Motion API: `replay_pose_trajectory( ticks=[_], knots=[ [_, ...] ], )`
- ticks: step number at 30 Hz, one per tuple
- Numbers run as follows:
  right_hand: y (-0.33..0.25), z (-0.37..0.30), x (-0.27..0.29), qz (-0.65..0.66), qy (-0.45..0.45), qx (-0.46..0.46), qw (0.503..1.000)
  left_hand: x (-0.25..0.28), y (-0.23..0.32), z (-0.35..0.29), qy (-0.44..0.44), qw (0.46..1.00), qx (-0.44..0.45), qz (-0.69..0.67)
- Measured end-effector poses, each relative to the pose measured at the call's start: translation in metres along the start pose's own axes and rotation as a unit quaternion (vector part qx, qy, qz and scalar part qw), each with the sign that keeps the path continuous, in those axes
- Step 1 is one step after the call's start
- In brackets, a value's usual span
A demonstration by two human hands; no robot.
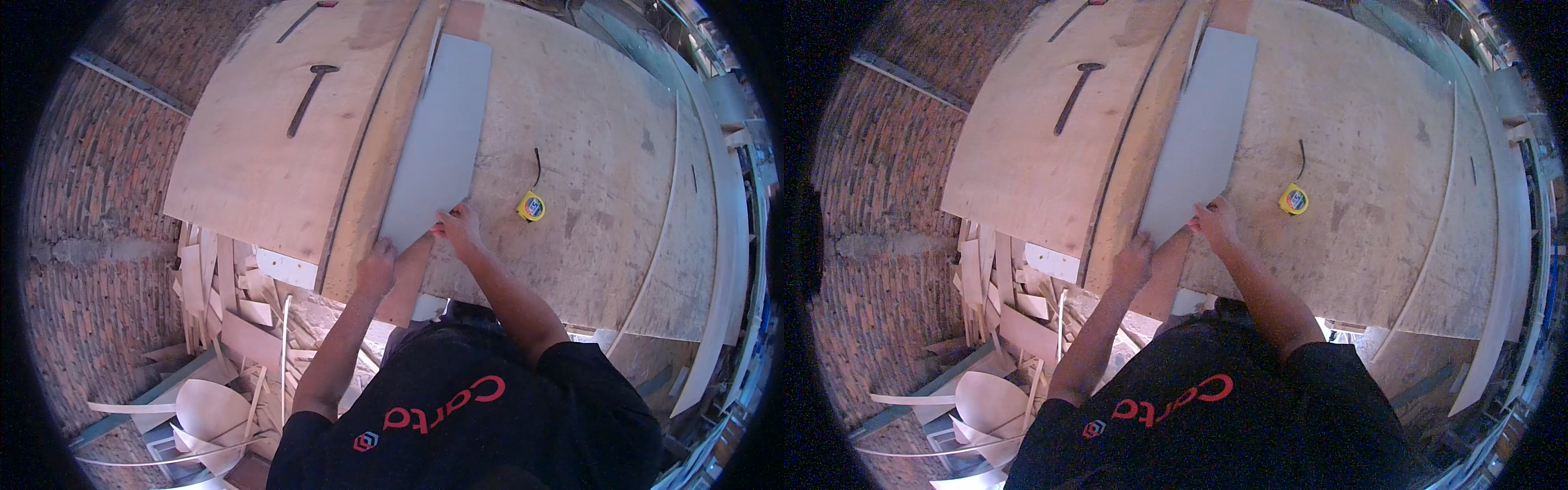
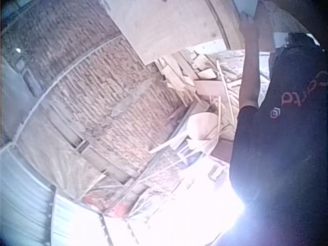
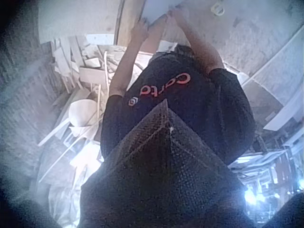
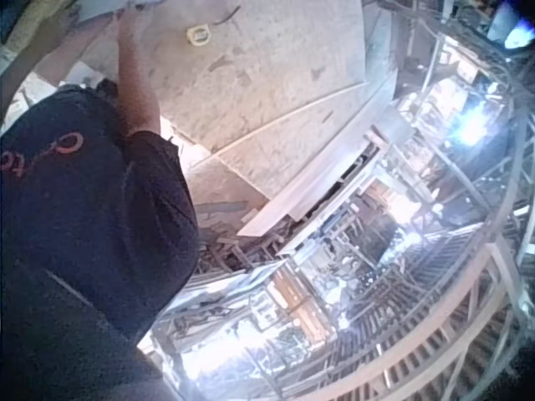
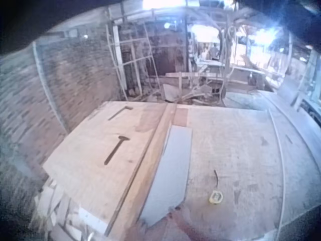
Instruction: The person measures and marks a wooden plank with a tape measure and hammer, then retrieves a thin wooden strip and a grey panel. They align the grey panel against the plank and strip, then move to a storage rack to stack additional grey panels.
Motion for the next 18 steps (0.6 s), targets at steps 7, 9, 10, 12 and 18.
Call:
replay_pose_trajectory(
  ticks=[7,9,10,12,18],
  knots=[
    [0.0,0.017,0.001,0.002,-0.001,-0.03,1.0,0.0,0.002,0.017,-0.046,0.998,0.039,0.015],
    [-0.009,0.022,-0.001,-0.007,0.005,-0.016,1.0,-0.003,0.0,0.022,-0.029,0.999,0.031,0.016],
    [-0.011,0.027,-0.002,-0.003,0.002,-0.019,1.0,-0.004,0.0,0.028,-0.011,1.0,0.022,0.014],
    [-0.014,0.037,-0.003,0.005,-0.004,-0.026,1.0,-0.009,-0.001,0.037,0.003,1.0,0.013,0.02],
    [-0.039,0.051,-0.006,0.004,-0.004,-0.026,1.0,-0.016,-0.001,0.063,0.024,1.0,0.003,0.015]
  ],
)
Point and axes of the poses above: each hand's wrist, its own z-axis towards the middle knuckle, its own x-axis out of the back of the hand, y = z × x, the point moved 9 cm from there along z, towards the middle knuckle, and after that the axes turned 14 degrees about y, right-handed, at the moved point
